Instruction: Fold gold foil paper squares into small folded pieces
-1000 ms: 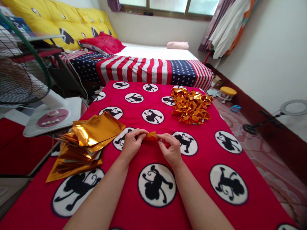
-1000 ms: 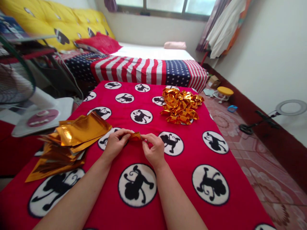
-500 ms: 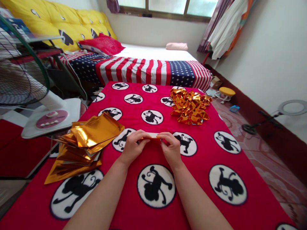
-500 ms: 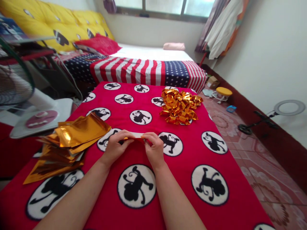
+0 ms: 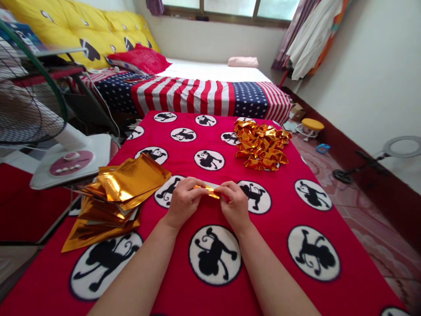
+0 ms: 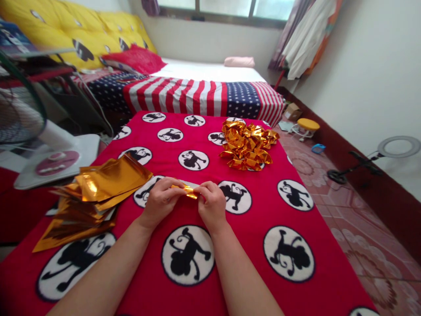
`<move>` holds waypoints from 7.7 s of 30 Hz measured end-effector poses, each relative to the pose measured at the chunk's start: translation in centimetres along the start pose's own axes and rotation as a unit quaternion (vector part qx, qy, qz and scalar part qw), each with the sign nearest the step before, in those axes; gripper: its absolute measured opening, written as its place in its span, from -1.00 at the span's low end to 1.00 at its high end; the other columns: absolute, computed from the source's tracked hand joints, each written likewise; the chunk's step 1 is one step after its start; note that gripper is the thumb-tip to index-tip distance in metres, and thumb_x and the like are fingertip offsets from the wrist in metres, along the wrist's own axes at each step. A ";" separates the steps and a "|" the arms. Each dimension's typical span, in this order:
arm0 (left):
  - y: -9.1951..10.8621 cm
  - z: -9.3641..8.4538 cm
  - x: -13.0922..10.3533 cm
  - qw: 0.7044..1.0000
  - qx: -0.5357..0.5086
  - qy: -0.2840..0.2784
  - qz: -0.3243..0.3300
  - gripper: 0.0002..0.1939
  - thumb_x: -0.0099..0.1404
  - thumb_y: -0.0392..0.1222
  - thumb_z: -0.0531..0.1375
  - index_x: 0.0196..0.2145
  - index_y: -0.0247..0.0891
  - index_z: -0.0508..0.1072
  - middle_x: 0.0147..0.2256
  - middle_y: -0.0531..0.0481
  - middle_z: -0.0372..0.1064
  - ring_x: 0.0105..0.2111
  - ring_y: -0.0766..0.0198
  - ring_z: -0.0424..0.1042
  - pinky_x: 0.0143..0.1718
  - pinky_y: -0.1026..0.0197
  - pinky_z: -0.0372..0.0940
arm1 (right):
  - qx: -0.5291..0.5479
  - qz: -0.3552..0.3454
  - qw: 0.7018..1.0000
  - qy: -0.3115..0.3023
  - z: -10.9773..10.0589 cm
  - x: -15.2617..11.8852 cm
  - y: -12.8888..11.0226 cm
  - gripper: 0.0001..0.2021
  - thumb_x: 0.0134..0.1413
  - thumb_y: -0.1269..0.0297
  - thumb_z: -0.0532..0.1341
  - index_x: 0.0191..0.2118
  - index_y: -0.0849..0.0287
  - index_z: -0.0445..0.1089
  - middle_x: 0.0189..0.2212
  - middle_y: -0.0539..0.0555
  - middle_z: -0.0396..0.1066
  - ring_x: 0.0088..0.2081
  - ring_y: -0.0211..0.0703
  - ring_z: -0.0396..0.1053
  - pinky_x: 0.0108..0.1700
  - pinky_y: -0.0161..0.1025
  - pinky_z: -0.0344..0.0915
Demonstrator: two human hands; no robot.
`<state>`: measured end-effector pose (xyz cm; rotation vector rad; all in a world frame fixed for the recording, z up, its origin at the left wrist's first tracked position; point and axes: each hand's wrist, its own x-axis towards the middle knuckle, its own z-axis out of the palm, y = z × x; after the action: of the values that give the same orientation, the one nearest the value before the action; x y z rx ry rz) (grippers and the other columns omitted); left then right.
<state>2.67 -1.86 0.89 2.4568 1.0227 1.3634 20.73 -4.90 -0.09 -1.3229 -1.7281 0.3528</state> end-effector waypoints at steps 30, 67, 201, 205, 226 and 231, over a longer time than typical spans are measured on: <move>0.8 -0.3 -0.6 0.985 0.063 -0.145 -0.073 -0.85 0.21 -0.31 0.20 -0.27 -0.21 0.56 -0.22 -0.08 0.44 -0.18 0.15 0.39 -0.07 0.04 0.32 | -0.061 0.104 0.993 0.008 0.2 0.6 0.1 -0.86 0.14 0.30 0.19 -0.21 0.06 0.48 -0.24 0.01 0.42 -0.40 -0.26 0.35 -0.27 -0.27 0.26; 0.9 0.4 -0.6 0.985 0.009 -0.132 -0.114 -0.90 0.27 -0.23 0.21 -0.33 -0.17 0.55 -0.25 -0.03 0.47 -0.22 0.20 0.40 -0.13 0.10 0.31 | -0.114 0.144 0.976 -0.121 -1.3 1.9 0.6 -0.90 -0.08 0.38 0.23 -0.37 0.07 0.46 -0.48 -0.07 0.42 -0.48 -0.28 0.30 -0.44 -0.32 0.10; 0.7 1.2 0.5 0.948 -0.005 -0.160 -0.276 -0.67 0.13 -0.45 0.09 -0.32 -0.19 0.62 -0.25 -0.05 0.38 -0.20 0.22 0.41 -0.09 0.18 0.34 | -0.202 0.175 0.952 -0.151 -0.7 2.1 -1.2 -0.94 0.02 0.28 0.23 -0.37 0.04 0.46 -0.37 -0.04 0.41 -0.36 -0.24 0.33 -0.38 -0.29 0.03; 0.9 1.4 0.5 0.949 0.000 -0.143 -0.283 -0.69 0.11 -0.43 0.09 -0.36 -0.21 0.61 -0.27 -0.03 0.39 -0.22 0.23 0.42 -0.11 0.20 0.33 | -0.208 0.183 0.949 -0.151 -0.6 2.1 -1.3 -0.89 0.03 0.34 0.19 -0.38 0.04 0.48 -0.35 -0.03 0.42 -0.35 -0.23 0.34 -0.35 -0.28 0.05; 0.8 1.8 -0.2 0.979 -0.032 -0.109 -0.168 -0.85 0.23 -0.39 0.18 -0.35 -0.24 0.54 -0.27 -0.03 0.36 -0.20 0.25 0.37 -0.10 0.19 0.28 | -0.117 0.137 0.983 -0.038 0.1 1.5 0.1 -0.59 0.12 0.27 0.18 0.11 0.10 0.28 -0.17 0.04 0.45 -0.29 -0.17 0.38 -0.27 -0.28 0.21; 0.7 1.5 0.4 0.977 0.117 -0.100 -0.145 -0.86 0.23 -0.33 0.20 -0.38 -0.18 0.56 -0.28 -0.05 0.37 -0.20 0.15 0.33 -0.12 0.06 0.23 | -0.123 0.169 0.976 -0.065 -0.1 1.7 -0.2 -0.60 0.07 0.32 0.19 0.07 0.07 0.30 -0.37 -0.05 0.50 -0.38 -0.17 0.40 -0.34 -0.29 0.14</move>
<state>4.38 -1.90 0.60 2.4126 1.4888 0.9321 20.60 -3.51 0.93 -1.8190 -1.6917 0.4367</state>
